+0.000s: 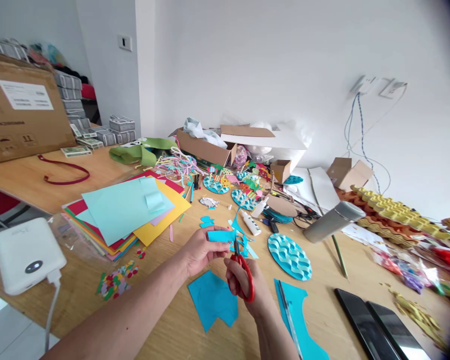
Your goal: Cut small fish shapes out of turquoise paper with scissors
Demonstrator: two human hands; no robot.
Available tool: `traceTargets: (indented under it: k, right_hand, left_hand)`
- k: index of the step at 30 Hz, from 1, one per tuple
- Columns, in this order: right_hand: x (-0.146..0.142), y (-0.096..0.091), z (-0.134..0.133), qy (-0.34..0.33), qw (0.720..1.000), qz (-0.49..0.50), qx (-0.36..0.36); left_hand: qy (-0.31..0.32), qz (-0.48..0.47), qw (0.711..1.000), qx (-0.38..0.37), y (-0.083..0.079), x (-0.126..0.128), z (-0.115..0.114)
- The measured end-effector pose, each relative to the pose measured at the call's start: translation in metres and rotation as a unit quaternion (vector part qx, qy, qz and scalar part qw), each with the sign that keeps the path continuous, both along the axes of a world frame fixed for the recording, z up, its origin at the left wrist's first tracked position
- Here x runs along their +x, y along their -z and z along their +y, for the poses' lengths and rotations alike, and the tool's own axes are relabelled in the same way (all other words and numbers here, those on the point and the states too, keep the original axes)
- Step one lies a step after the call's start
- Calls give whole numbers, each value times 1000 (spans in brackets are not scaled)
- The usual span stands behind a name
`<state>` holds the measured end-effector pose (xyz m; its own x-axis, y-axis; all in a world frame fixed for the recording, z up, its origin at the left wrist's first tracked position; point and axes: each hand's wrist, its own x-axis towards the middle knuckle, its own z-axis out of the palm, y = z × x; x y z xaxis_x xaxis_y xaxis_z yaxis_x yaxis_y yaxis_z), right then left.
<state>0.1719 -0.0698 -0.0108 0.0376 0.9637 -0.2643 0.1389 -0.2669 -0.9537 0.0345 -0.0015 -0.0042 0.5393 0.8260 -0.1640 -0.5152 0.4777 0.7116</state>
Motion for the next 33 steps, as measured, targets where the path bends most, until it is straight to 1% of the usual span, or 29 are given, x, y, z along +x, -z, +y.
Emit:
traceTargets:
  k: [5,13,19,21,26,33]
  right_hand:
    - [-6,0,0,-15,1000,-17,-10]
    - [-9,2,-2,-37,999,-25,-6]
    - [-9,-4,-2,-53,998,-12,-18]
    - [-8,-4,-2,-61,998,-10,-12]
    - [-5,-2,-2,-82,997,-13,-6]
    - [-4,-8,-2,-83,996,-29,3]
  left_hand:
    - [-57,38,998,-8,2,3,-1]
    - [-96,94,991,1,1,4,-2]
    - [-87,100,991,29,1,3,-3]
    - [-84,107,990,34,0,3,-3]
    - [-80,133,987,35,-3,2,-3]
    - [-77,123,989,35,-1,3,-2]
